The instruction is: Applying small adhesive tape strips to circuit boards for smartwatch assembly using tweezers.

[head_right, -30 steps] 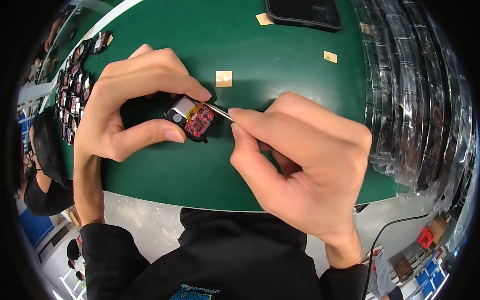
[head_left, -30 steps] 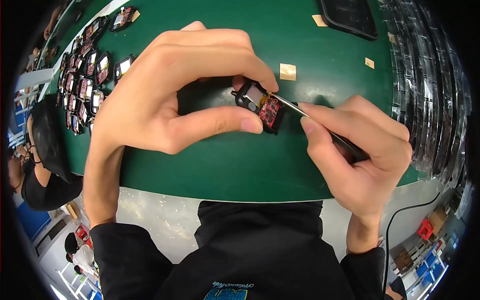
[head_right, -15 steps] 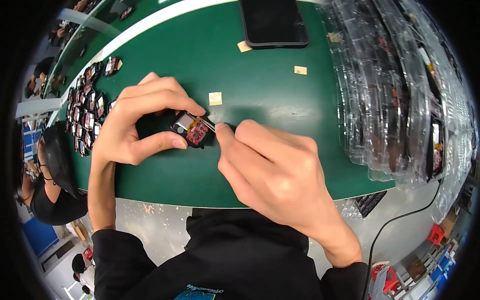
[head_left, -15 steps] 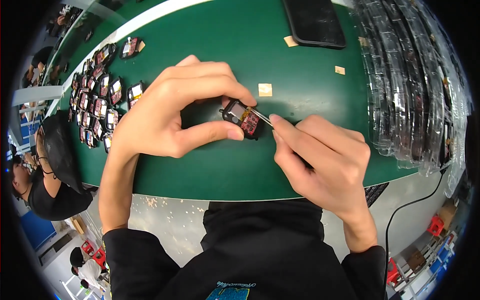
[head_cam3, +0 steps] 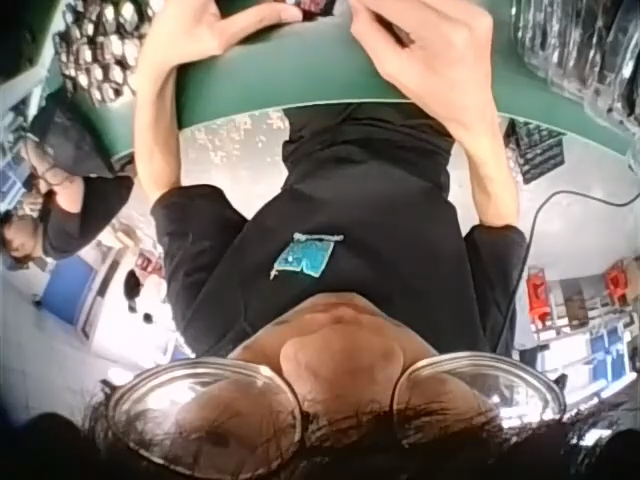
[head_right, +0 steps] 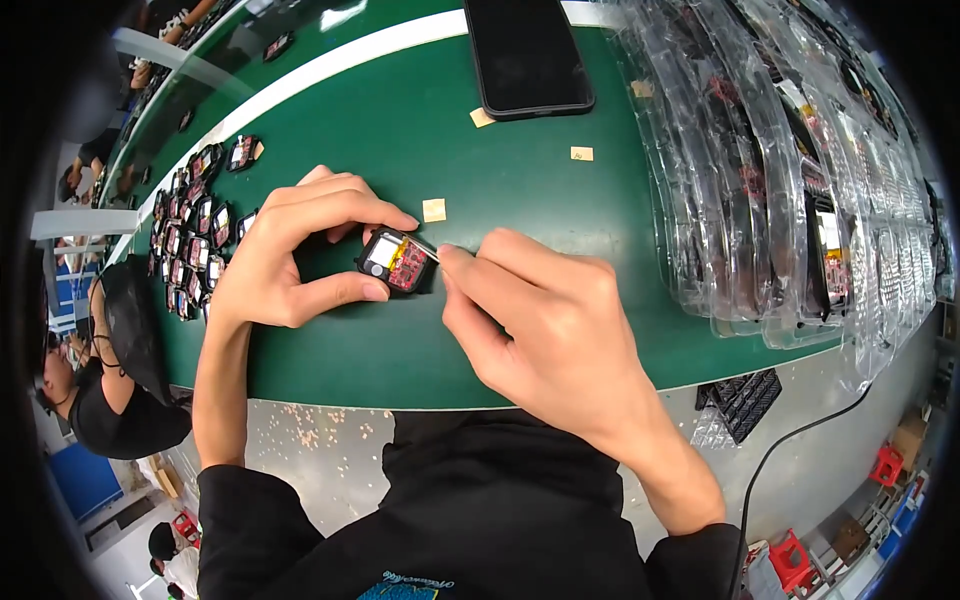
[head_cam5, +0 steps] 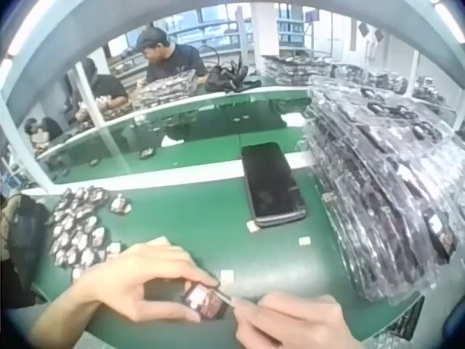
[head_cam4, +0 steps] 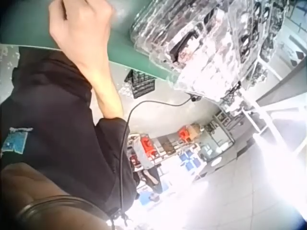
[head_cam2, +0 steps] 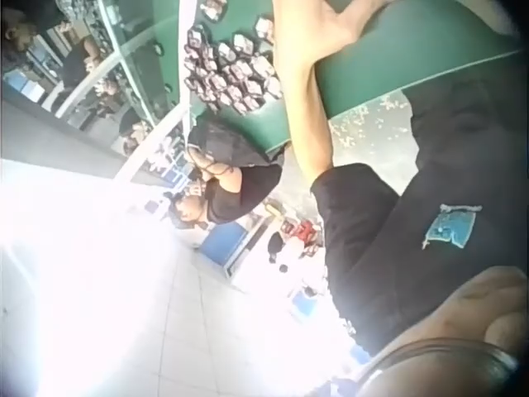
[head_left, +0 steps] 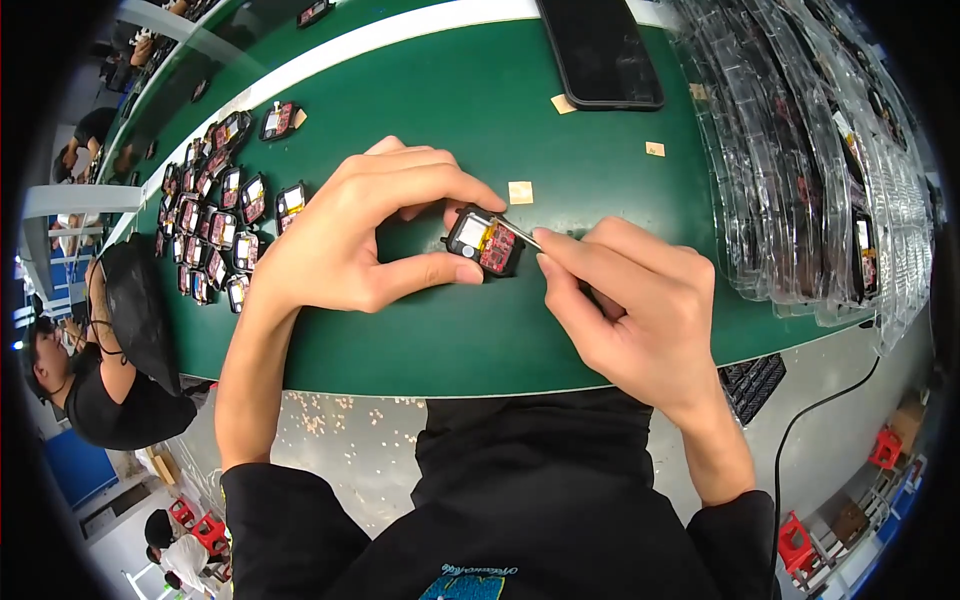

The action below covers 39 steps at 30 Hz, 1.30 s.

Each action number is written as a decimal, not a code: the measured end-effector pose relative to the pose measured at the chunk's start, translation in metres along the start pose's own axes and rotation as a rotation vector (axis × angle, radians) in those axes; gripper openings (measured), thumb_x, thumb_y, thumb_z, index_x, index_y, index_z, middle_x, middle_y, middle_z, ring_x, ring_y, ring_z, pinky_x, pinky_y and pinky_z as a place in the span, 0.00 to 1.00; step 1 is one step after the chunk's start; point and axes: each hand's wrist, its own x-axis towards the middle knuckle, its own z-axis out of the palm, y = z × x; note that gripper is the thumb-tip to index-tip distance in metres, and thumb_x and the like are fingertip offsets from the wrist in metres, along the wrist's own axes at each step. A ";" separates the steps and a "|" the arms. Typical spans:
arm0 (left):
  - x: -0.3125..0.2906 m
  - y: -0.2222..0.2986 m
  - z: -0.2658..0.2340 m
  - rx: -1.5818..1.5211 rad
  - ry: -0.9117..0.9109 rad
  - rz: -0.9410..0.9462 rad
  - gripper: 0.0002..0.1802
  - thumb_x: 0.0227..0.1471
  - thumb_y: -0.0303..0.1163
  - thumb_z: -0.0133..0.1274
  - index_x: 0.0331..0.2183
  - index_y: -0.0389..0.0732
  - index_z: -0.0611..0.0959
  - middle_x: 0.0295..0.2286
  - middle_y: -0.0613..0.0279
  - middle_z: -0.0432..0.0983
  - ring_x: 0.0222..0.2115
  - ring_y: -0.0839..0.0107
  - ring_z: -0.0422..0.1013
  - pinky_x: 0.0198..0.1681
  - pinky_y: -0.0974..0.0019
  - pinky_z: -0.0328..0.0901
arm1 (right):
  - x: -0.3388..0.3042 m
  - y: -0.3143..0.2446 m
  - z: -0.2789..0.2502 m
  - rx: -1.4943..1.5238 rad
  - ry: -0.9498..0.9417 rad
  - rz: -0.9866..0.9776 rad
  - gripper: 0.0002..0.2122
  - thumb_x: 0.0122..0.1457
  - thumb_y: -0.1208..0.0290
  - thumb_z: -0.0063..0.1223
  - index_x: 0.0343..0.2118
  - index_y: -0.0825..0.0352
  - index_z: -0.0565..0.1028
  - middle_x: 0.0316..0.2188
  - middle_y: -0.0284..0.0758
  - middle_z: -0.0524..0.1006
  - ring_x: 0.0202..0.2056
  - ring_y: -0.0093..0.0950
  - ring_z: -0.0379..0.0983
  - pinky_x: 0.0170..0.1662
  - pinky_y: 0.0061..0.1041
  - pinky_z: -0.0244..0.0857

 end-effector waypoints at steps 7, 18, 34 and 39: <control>-0.003 -0.004 0.000 0.026 0.022 0.035 0.29 0.41 0.37 0.77 0.47 0.38 0.92 0.34 0.61 0.84 0.34 0.63 0.75 0.45 0.61 0.63 | -0.002 -0.001 0.001 -0.174 -0.104 -0.202 0.12 0.53 0.83 0.69 0.42 0.74 0.84 0.28 0.33 0.72 0.21 0.29 0.74 0.23 0.33 0.67; 0.005 0.010 0.001 -0.005 0.033 -0.119 0.29 0.44 0.35 0.75 0.49 0.39 0.84 0.32 0.65 0.73 0.28 0.69 0.63 0.41 0.63 0.61 | 0.001 0.000 -0.009 0.056 0.234 0.021 0.10 0.57 0.81 0.68 0.43 0.71 0.87 0.22 0.35 0.76 0.17 0.25 0.70 0.21 0.29 0.64; 0.274 0.122 -0.059 0.081 0.101 0.381 0.23 0.62 0.36 0.67 0.55 0.38 0.83 0.43 0.65 0.77 0.35 0.75 0.70 0.44 0.66 0.68 | -0.002 0.003 -0.013 0.193 0.179 0.053 0.10 0.62 0.77 0.66 0.45 0.75 0.86 0.27 0.40 0.79 0.21 0.34 0.75 0.26 0.34 0.69; 0.381 0.088 -0.059 0.257 0.079 0.400 0.25 0.63 0.47 0.68 0.54 0.43 0.88 0.35 0.63 0.70 0.35 0.68 0.67 0.41 0.62 0.66 | -0.002 0.004 -0.007 0.203 0.187 0.073 0.11 0.62 0.77 0.66 0.45 0.74 0.86 0.27 0.41 0.80 0.22 0.35 0.76 0.27 0.33 0.69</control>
